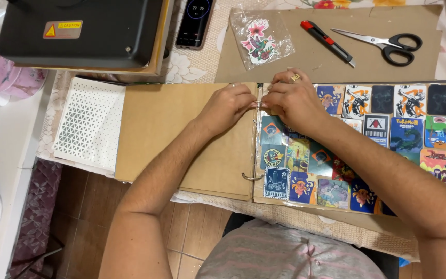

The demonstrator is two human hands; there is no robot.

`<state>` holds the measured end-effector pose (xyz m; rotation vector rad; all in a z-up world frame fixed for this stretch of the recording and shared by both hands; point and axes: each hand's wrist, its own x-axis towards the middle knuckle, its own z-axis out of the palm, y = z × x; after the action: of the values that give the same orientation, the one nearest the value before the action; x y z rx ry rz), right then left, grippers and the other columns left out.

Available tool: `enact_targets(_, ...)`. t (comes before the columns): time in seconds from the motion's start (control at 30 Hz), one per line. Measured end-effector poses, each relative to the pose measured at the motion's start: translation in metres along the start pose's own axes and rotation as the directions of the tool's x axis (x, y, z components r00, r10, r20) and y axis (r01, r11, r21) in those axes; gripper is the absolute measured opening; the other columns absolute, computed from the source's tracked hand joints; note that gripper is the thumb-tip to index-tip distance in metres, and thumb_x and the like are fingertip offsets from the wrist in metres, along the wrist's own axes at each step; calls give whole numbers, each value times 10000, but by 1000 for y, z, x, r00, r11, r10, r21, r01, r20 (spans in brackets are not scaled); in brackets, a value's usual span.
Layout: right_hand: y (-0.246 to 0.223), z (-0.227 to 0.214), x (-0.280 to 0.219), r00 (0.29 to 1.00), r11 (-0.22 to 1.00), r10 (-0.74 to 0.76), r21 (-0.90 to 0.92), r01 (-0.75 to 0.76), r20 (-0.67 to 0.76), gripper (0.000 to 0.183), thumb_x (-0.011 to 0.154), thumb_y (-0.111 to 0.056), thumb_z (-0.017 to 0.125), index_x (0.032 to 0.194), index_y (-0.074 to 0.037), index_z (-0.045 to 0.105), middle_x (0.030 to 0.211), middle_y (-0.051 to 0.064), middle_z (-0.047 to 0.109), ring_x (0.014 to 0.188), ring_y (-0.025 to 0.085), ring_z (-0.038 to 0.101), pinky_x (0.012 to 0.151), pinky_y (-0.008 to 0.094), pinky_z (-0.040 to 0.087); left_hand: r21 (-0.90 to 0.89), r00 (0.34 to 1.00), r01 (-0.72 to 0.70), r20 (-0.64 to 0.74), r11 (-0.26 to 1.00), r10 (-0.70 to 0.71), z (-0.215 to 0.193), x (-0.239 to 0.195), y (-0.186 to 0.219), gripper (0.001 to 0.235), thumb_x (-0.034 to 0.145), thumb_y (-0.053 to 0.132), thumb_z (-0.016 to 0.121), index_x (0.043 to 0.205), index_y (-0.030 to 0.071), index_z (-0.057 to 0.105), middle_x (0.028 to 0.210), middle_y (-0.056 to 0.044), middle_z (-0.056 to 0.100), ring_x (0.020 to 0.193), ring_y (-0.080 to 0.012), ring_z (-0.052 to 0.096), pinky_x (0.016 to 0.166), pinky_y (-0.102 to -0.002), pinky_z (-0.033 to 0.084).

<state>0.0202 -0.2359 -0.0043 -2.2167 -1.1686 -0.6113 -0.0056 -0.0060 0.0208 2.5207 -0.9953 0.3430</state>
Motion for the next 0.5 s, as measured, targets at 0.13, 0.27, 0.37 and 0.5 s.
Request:
enact_targets(0.13, -3, -1, 0, 997, 998, 62, -14, -62, 43, 69, 916, -254, 775, 897, -193, 751, 878, -26, 691, 1154, 212, 609, 1103, 482, 361, -143, 997, 71, -19, 987, -75, -2, -1, 5, 89, 957, 151, 682, 1041, 123, 684, 930, -52, 666, 938, -274, 668, 824, -388, 570)
enact_targets(0.27, -8, -5, 3, 991, 994, 112, 5, -112, 71, 120, 875, -226, 820, 972, -174, 772, 938, -12, 722, 1214, 229, 601, 1123, 491, 350, -199, 992, 96, -64, 975, -111, 2, -2, 8, 86, 929, 111, 712, 1008, 143, 722, 896, -43, 696, 885, -268, 688, 809, -369, 572)
enact_targets(0.37, -5, 0, 2, 989, 993, 121, -2, -121, 86, 110, 878, -241, 813, 963, -180, 779, 937, -15, 731, 1214, 224, 607, 1118, 475, 354, -284, 985, 141, -55, 948, -163, -1, 0, 13, 81, 937, 141, 713, 1007, 168, 743, 891, -28, 706, 873, -251, 688, 810, -361, 564)
enact_targets(0.5, -4, -22, -2, 986, 993, 115, -39, -111, 119, 171, 877, -271, 795, 1024, -189, 762, 1009, -14, 727, 1226, 238, 605, 1071, 442, 397, -436, 960, 246, -17, 866, -281, 4, 1, 6, 71, 908, 166, 737, 974, 180, 759, 873, -21, 718, 845, -239, 691, 768, -352, 554)
